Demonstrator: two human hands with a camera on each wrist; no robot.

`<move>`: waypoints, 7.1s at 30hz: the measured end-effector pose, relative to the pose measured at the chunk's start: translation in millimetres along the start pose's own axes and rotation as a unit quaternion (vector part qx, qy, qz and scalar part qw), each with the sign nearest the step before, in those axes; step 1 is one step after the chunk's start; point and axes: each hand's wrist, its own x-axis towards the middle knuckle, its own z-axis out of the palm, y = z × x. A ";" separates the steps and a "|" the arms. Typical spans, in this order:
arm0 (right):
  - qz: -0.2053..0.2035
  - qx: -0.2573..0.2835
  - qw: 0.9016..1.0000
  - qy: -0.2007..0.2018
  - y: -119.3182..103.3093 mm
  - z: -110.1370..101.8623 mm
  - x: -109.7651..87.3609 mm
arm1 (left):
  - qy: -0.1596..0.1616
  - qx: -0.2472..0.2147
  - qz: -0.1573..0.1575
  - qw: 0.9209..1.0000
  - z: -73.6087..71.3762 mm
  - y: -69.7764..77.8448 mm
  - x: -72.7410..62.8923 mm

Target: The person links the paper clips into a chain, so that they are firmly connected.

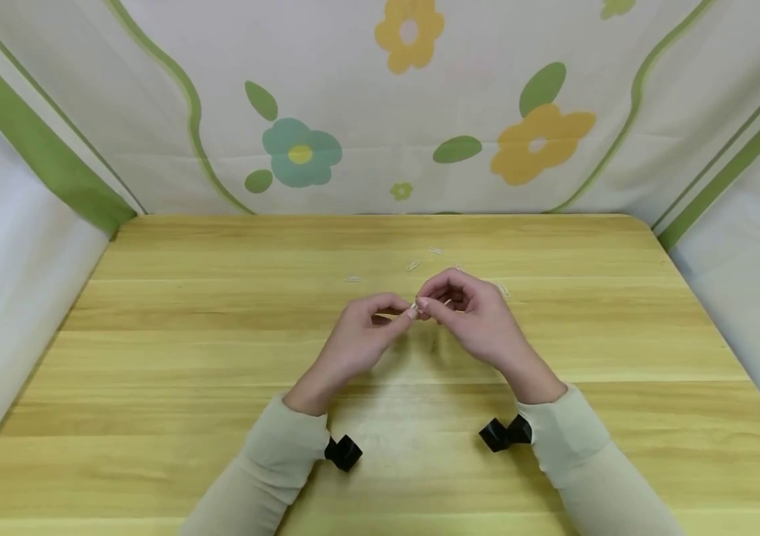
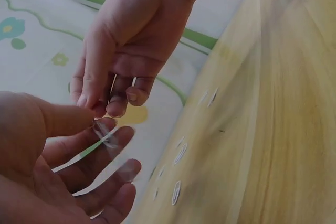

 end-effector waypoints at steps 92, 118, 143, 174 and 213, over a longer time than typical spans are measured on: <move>0.019 0.081 0.996 -0.021 -9.0 -6.8 -4.3 | 0.002 -0.128 -0.061 0.990 0.5 4.3 -3.2; 0.032 0.075 0.997 -0.014 -10.8 -4.6 -3.6 | -0.002 -0.127 -0.068 0.990 2.0 6.2 -6.2; 0.038 0.105 0.994 0.004 -3.3 -2.2 3.2 | 0.001 -0.144 -0.067 0.987 -0.9 7.2 -6.3; 0.022 0.026 0.999 0.016 2.7 2.2 5.4 | -0.008 -0.158 -0.077 0.984 -5.7 5.9 -3.4; 0.043 -0.006 0.999 -0.011 15.2 6.5 18.4 | 0.049 -0.120 -0.069 0.989 -18.8 -7.5 3.4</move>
